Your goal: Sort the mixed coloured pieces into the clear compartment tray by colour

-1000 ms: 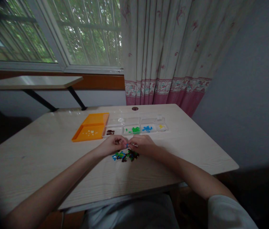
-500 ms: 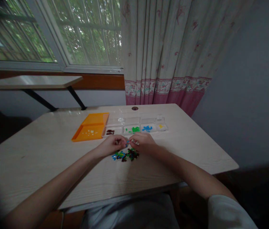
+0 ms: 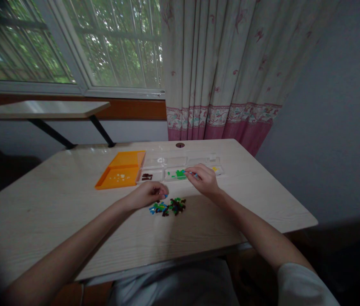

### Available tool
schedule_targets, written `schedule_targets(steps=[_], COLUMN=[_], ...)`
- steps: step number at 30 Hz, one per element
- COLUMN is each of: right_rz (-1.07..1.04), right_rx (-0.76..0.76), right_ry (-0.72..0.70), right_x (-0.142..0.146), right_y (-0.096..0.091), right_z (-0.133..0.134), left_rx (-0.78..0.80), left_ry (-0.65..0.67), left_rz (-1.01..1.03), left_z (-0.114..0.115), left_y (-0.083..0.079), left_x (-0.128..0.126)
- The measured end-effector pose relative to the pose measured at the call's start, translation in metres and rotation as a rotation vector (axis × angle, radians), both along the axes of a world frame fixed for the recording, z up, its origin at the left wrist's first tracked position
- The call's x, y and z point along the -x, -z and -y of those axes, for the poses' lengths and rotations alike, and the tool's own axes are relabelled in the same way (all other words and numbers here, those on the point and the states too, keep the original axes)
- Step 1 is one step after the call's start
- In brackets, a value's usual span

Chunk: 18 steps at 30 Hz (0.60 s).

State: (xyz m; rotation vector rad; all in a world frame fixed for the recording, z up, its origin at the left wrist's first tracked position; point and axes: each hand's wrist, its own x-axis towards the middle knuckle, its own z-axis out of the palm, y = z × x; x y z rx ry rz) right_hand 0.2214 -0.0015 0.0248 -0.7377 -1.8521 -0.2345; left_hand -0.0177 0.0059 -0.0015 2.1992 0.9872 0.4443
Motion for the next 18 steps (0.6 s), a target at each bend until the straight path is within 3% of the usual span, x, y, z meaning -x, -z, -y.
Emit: schedule_targets(steps=[13,18], right_rz=[-0.007,0.082], right_rx=[0.016,0.161], right_ry=[0.011,0.062], right_x=[-0.0007,-0.0068], right_y=[0.0023,0.0], right_z=[-0.0007,-0.0056], left_rx=[-0.027,-0.018], left_ry=[0.019,0.01], left_rz=[-0.014,-0.022], left_z=[0.0051,0.0022], left_y=[-0.0091,-0.0039], left_x=[-0.0007,0.0004])
